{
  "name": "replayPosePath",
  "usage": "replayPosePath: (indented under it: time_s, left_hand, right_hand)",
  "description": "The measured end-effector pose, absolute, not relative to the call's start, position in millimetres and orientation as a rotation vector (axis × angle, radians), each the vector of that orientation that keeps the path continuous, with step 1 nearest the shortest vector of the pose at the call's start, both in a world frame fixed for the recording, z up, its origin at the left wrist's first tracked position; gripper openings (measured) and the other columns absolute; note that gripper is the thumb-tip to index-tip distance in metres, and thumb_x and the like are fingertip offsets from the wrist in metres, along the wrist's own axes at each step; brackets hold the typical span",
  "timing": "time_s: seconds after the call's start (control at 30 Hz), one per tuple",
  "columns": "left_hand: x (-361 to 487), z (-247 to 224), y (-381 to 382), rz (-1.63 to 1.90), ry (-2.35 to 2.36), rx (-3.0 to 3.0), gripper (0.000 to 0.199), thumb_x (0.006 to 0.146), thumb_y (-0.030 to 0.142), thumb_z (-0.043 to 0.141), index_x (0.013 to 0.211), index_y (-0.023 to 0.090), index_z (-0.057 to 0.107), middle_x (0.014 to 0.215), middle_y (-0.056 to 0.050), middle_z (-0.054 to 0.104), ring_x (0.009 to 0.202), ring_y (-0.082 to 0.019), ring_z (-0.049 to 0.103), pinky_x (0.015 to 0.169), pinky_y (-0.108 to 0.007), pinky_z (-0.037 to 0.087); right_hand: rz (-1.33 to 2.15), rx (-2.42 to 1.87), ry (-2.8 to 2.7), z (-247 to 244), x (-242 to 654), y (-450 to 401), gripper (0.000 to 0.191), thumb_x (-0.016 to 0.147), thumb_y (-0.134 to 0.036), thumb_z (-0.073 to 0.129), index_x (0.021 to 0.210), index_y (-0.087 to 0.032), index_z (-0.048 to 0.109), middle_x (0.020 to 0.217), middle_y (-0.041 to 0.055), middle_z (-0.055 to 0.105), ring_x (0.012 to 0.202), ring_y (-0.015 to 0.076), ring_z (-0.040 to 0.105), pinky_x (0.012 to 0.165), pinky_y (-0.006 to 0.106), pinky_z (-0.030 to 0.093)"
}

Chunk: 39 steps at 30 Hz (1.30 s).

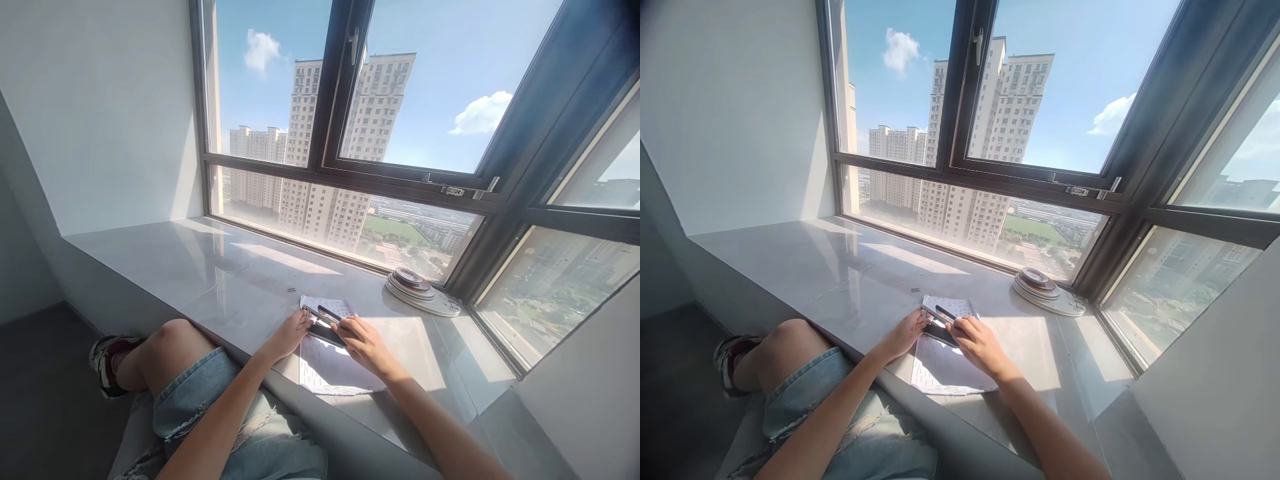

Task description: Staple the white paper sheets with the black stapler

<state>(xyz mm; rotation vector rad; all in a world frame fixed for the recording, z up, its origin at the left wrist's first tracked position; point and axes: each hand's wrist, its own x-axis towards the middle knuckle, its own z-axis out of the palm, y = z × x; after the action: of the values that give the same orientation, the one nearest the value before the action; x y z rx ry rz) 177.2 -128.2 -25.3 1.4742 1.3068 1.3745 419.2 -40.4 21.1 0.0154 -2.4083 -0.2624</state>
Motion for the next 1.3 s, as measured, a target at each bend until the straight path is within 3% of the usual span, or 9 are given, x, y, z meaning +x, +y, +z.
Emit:
replayPosePath:
  time_s: [0.3, 0.5, 0.57, 0.7, 0.77, 0.87, 1.0, 1.17, 1.3]
  left_hand:
    - [175, -25, -130, 1.356, 1.385, 1.534, 0.050, 0.099, 0.065, 0.044, 0.110, 0.018, 0.056, 0.094, -0.006, 0.066, 0.085, -0.021, 0.070, 0.078, -0.033, 0.057]
    - [175, -24, -131, 1.314, 1.309, 1.561, 0.046, 0.098, 0.063, 0.048, 0.111, 0.019, 0.054, 0.094, -0.009, 0.071, 0.090, -0.023, 0.072, 0.082, -0.036, 0.056]
    - [176, -23, -132, 1.314, 1.297, 1.558, 0.045, 0.098, 0.061, 0.050, 0.110, 0.018, 0.053, 0.098, -0.011, 0.071, 0.092, -0.023, 0.072, 0.085, -0.038, 0.056]
    - [179, -16, -137, 1.324, 1.293, 1.570, 0.035, 0.099, 0.052, 0.050, 0.110, 0.019, 0.054, 0.103, -0.011, 0.071, 0.095, -0.021, 0.070, 0.088, -0.036, 0.055]
    - [181, -12, -140, 1.352, 1.322, 1.629, 0.026, 0.100, 0.043, 0.048, 0.110, 0.019, 0.055, 0.102, -0.009, 0.070, 0.096, -0.020, 0.069, 0.088, -0.035, 0.054]
    - [182, -8, -143, 1.391, 1.518, 1.741, 0.018, 0.099, 0.028, 0.043, 0.105, 0.021, 0.059, 0.097, -0.006, 0.069, 0.091, -0.019, 0.066, 0.086, -0.033, 0.052]
    - [184, -9, -144, 1.389, 1.910, 1.817, 0.023, 0.094, 0.013, 0.038, 0.091, 0.021, 0.060, 0.088, -0.005, 0.064, 0.085, -0.020, 0.060, 0.082, -0.033, 0.047]
    - [189, -11, -146, 1.170, 2.269, 1.837, 0.020, 0.091, 0.011, 0.043, 0.097, 0.020, 0.061, 0.097, -0.009, 0.061, 0.100, -0.026, 0.057, 0.088, -0.037, 0.045]
    - [194, -8, -151, 0.940, 2.364, 1.848, 0.018, 0.089, 0.012, 0.046, 0.096, 0.021, 0.061, 0.098, -0.009, 0.061, 0.097, -0.026, 0.057, 0.087, -0.036, 0.043]
  right_hand:
    - [-0.215, -0.034, -2.426, 10, 423, -28, 0.056, 0.092, -0.002, 0.048, 0.144, -0.022, 0.052, 0.113, 0.0128, 0.064, 0.095, 0.0232, 0.060, 0.081, 0.039, 0.054]
    - [-0.160, -0.141, -2.375, 4, 421, -24, 0.059, 0.086, -0.003, 0.051, 0.141, -0.024, 0.054, 0.115, 0.0134, 0.064, 0.098, 0.0252, 0.061, 0.078, 0.039, 0.055]
    - [-0.039, -0.208, -2.358, 4, 421, -24, 0.054, 0.087, -0.007, 0.055, 0.137, -0.025, 0.056, 0.118, 0.0133, 0.063, 0.100, 0.0251, 0.063, 0.078, 0.037, 0.056]
    - [0.306, -0.363, -2.304, 6, 419, -23, 0.030, 0.093, -0.021, 0.060, 0.122, -0.023, 0.065, 0.111, 0.0103, 0.063, 0.079, 0.0180, 0.063, 0.067, 0.030, 0.054]
    - [0.451, -0.391, -2.278, 8, 417, -22, 0.020, 0.094, -0.028, 0.061, 0.112, -0.021, 0.068, 0.104, 0.0084, 0.064, 0.078, 0.0180, 0.062, 0.068, 0.030, 0.052]
    - [0.607, -0.441, -2.242, 9, 415, -22, 0.016, 0.093, -0.034, 0.063, 0.093, -0.020, 0.068, 0.091, 0.0047, 0.062, 0.079, 0.0190, 0.061, 0.070, 0.031, 0.050]
    - [0.696, -0.538, -2.230, 10, 412, -22, 0.028, 0.091, -0.041, 0.065, 0.075, -0.019, 0.059, 0.080, 0.0016, 0.056, 0.071, 0.0169, 0.055, 0.066, 0.030, 0.045]
    - [0.700, -0.563, -2.230, 9, 412, -23, 0.025, 0.091, -0.043, 0.064, 0.079, -0.021, 0.062, 0.080, 0.0017, 0.058, 0.071, 0.0177, 0.055, 0.063, 0.030, 0.046]
    - [0.659, -0.556, -2.254, 6, 413, -20, 0.020, 0.088, -0.040, 0.067, 0.081, -0.022, 0.064, 0.078, 0.0024, 0.060, 0.070, 0.0199, 0.057, 0.062, 0.033, 0.046]
